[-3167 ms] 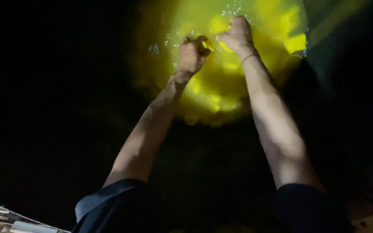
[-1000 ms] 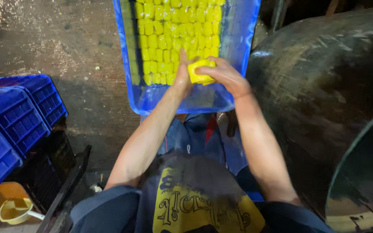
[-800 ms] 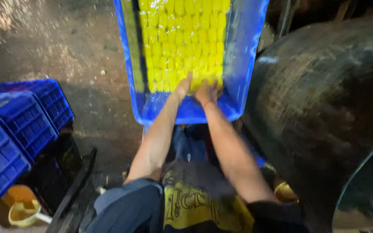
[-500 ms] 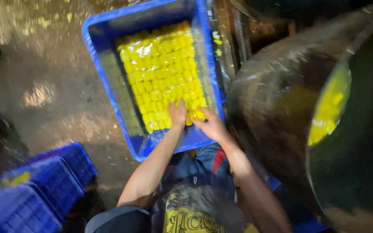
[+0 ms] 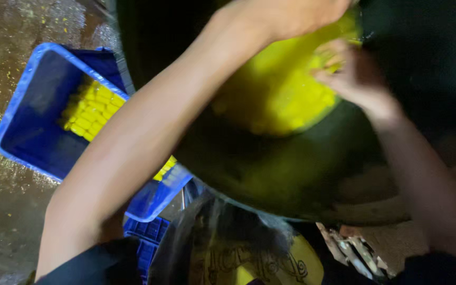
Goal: The person lifts soft yellow tofu blocks one at a time out of a large vat filled with yellowish liquid and places them into a blue plastic crate, arranging the blocks in rows. They occasionally scoop stray blocks from the liquid and continue filling the crate.
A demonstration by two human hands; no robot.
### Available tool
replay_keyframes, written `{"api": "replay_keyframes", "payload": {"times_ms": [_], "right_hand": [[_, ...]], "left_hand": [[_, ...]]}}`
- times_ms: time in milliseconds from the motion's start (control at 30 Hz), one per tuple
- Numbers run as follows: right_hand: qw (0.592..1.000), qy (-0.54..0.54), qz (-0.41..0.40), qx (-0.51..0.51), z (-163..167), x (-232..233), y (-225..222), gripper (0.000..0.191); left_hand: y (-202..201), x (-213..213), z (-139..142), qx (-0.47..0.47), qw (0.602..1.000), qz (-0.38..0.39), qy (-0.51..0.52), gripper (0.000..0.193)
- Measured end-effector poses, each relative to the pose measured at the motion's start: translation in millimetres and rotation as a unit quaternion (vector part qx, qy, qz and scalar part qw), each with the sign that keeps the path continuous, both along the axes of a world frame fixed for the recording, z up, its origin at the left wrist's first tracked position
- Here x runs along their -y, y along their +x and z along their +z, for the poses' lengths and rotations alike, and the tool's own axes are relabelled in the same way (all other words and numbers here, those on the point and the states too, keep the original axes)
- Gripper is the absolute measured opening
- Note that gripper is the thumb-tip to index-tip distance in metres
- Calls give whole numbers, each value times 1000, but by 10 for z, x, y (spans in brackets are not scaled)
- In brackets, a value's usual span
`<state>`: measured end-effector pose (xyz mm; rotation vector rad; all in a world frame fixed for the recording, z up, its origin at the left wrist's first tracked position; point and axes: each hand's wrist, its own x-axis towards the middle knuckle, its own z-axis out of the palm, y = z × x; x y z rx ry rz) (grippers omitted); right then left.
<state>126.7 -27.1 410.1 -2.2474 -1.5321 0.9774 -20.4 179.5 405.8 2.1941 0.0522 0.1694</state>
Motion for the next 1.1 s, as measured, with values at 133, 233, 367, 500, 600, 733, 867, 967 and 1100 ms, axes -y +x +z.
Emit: {"api": "replay_keyframes", "payload": {"times_ms": [133, 233, 367, 500, 600, 733, 867, 967, 1100], "right_hand": [[993, -107, 35, 40, -1464, 156, 236, 57], [992, -40, -47, 110, -2138, 158, 147, 50], [974, -131, -57, 174, -2524, 116, 78, 70], [989, -89, -106, 46, -2714, 187, 245, 60], [994, -20, -61, -89, -2657, 196, 540, 52], [964, -51, -120, -233, -2355, -107, 1120, 42], [974, -72, -200, -80, -2238, -824, 1565, 37], [981, -46, -186, 28, -2420, -1330, 1585, 47], [954, -177, -236, 59, -2670, -1678, 1461, 52]], "left_hand": [[618, 495, -1212, -216, 969, 52, 108, 40], [484, 1091, -1975, -418, 901, 49, 103, 37], [413, 1553, -2468, -389, 890, 153, 181, 36], [395, 1610, -2589, -372, 901, 157, 159, 45], [387, 1402, -2396, -335, 933, 112, 68, 55], [596, 923, -2212, -341, 939, 31, 36, 69], [1019, 474, -2391, -365, 906, -59, 206, 24], [1103, 379, -2511, -384, 901, -47, 197, 9], [1015, 353, -2519, -358, 912, -91, 181, 21]]}}
